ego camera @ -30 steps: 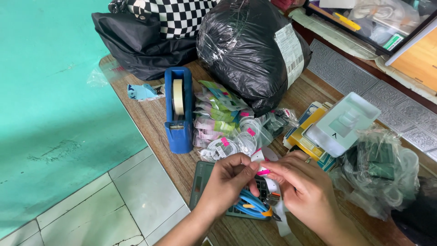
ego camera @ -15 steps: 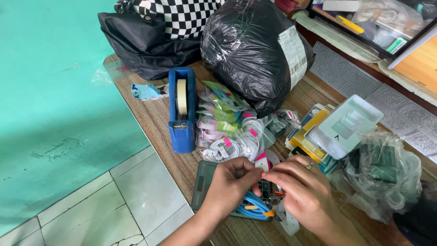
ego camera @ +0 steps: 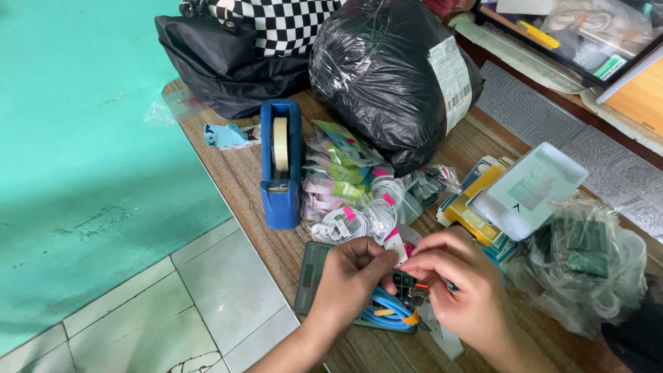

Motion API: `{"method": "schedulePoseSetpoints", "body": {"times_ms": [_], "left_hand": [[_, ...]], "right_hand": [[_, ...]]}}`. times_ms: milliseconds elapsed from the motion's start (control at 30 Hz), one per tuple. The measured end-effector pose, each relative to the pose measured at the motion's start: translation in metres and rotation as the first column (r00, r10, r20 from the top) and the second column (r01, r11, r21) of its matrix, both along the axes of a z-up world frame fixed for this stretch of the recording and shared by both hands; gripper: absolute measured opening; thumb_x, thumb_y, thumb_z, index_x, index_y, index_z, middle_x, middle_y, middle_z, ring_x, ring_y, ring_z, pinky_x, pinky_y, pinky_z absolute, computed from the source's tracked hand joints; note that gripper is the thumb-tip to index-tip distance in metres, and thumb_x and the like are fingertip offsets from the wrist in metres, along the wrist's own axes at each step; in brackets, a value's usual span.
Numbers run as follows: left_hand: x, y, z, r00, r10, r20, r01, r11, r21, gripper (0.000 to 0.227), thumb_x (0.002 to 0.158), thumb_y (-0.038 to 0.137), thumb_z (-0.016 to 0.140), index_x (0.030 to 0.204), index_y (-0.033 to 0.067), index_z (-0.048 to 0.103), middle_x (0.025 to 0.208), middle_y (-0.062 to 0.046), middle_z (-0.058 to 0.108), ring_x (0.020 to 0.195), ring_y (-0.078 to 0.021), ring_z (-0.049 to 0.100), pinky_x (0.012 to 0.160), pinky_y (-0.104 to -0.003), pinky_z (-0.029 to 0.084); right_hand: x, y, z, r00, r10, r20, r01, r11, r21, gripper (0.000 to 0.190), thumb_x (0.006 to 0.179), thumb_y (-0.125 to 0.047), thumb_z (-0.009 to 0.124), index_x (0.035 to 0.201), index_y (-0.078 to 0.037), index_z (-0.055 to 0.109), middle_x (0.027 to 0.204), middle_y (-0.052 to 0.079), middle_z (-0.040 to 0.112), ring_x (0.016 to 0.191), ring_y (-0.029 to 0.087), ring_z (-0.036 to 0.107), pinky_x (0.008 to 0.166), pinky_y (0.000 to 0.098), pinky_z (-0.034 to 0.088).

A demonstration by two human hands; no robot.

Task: The person wraps pink tape around the ends of blue cables and secures them with clear tape. They then use a blue pen to write on a white label attached to the cable before placing the finished item on the table.

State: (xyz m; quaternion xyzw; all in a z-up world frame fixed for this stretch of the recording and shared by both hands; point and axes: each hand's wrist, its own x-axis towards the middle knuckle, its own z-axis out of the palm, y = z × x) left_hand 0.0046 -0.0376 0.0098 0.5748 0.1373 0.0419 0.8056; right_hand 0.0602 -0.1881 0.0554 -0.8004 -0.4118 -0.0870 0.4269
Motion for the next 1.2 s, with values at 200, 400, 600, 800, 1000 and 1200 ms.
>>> {"method": "schedulePoseSetpoints", "body": {"times_ms": [200,400,600,800,1000,1200], "left_hand": [[0.0,0.0,-0.003,0.998,0.021,-0.052,-0.021,1.0,-0.009,0.014,0.092,0.007,0.063,0.08,-0.0002,0.064,0.058,-0.007,0.064,0.044,-0.008,0.047,0.043,-0.019,0.031],[0.001,0.005,-0.017,0.969,0.226,-0.094,-0.244,0.924,-0.294,0.025,0.096,0.022,0.06,0.082,0.0025,0.053,0.057,-0.009,0.054,0.037,-0.0089,0.035,0.032,-0.022,0.018],[-0.006,0.01,-0.009,0.95,0.277,-0.144,-0.312,0.854,-0.417,0.021,0.099,0.024,0.054,0.09,0.0051,0.054,0.066,-0.009,0.053,0.048,-0.0088,0.037,0.037,-0.021,0.018],[-0.007,0.012,-0.013,0.937,0.348,-0.033,-0.301,0.758,-0.579,0.02,0.098,0.021,0.056,0.09,0.003,0.055,0.072,-0.009,0.053,0.045,-0.0054,0.029,0.038,-0.02,0.016],[-0.014,-0.002,-0.02,0.807,0.472,0.355,-0.56,0.802,0.206,0.025,0.098,0.025,0.046,0.107,0.0022,0.047,0.101,-0.007,0.04,0.09,-0.0162,0.04,0.082,-0.029,0.037],[-0.025,-0.009,0.001,0.932,0.091,0.35,-0.122,0.99,0.069,0.05,0.101,0.036,0.03,0.129,0.0004,0.052,0.12,-0.01,0.058,0.111,-0.0175,0.052,0.1,-0.032,0.038]], "right_hand": [[0.004,-0.004,0.003,0.98,-0.011,-0.201,0.034,0.994,0.108,0.007,0.072,0.002,0.072,0.074,-0.003,0.067,0.089,0.005,0.063,0.074,0.012,0.059,0.065,0.0238,0.046],[0.005,-0.011,-0.007,0.867,0.089,-0.49,0.15,0.891,0.428,0.013,0.082,0.013,0.061,0.09,0.002,0.063,0.099,0.011,0.065,0.087,0.016,0.061,0.083,0.0267,0.052],[-0.004,0.006,0.0,0.846,0.154,-0.51,0.047,0.932,0.36,0.041,0.071,0.01,0.063,0.111,0.004,0.057,0.105,0.02,0.069,0.098,0.028,0.07,0.086,0.0372,0.065],[-0.02,0.018,-0.001,0.877,0.015,-0.48,0.061,0.988,0.141,0.081,0.067,-0.005,0.077,0.139,-0.007,0.041,0.101,0.011,0.08,0.066,0.011,0.07,0.053,0.0183,0.046],[-0.035,0.036,0.0,0.978,-0.174,-0.116,0.201,0.936,0.29,0.075,0.069,0.011,0.072,0.133,0.006,0.033,0.105,0.02,0.071,0.088,0.022,0.075,0.067,0.0249,0.062],[-0.036,0.036,-0.047,0.907,-0.248,0.341,0.167,0.954,0.251,0.06,0.076,0.004,0.075,0.126,0.007,0.042,0.105,0.013,0.073,0.096,0.019,0.074,0.084,0.0287,0.058]]}}
